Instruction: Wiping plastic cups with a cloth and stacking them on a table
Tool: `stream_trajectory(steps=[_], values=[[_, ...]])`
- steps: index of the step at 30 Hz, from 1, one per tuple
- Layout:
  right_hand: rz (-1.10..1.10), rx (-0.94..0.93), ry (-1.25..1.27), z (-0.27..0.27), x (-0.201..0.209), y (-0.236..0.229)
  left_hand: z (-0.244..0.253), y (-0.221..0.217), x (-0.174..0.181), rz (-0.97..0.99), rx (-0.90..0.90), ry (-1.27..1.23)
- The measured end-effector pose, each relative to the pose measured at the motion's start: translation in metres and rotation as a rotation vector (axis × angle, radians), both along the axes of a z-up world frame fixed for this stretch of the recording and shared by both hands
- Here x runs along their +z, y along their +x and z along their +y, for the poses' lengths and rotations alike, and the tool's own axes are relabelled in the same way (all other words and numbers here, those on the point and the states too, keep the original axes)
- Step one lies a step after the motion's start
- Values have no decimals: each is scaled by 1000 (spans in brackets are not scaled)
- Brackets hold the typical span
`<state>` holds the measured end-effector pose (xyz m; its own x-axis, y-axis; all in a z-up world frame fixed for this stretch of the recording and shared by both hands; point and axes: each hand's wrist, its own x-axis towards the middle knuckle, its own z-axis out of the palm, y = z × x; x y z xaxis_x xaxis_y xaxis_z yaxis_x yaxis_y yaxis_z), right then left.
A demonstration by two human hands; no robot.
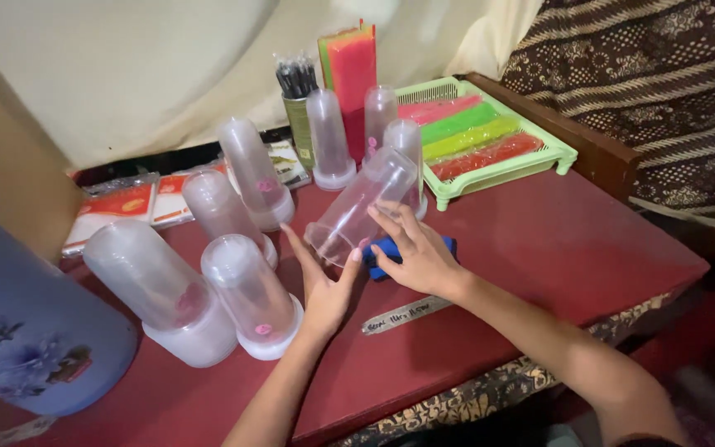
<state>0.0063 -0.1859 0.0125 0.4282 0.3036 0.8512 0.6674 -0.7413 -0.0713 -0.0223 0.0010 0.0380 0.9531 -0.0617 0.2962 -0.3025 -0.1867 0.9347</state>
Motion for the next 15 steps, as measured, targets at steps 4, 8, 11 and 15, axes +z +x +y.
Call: stream_trajectory(steps=[4, 8, 11, 15], values=[[15, 4, -15, -2, 1, -1, -1, 2, -1, 31, -21, -6], [85, 61, 37, -1, 3, -7, 3, 5, -13, 43, -39, -21], [213, 201, 178, -2, 2, -10, 4, 15, -29, 1, -68, -62], [312, 490, 362, -3, -6, 0, 7, 23, -47, -107, -212, -58]])
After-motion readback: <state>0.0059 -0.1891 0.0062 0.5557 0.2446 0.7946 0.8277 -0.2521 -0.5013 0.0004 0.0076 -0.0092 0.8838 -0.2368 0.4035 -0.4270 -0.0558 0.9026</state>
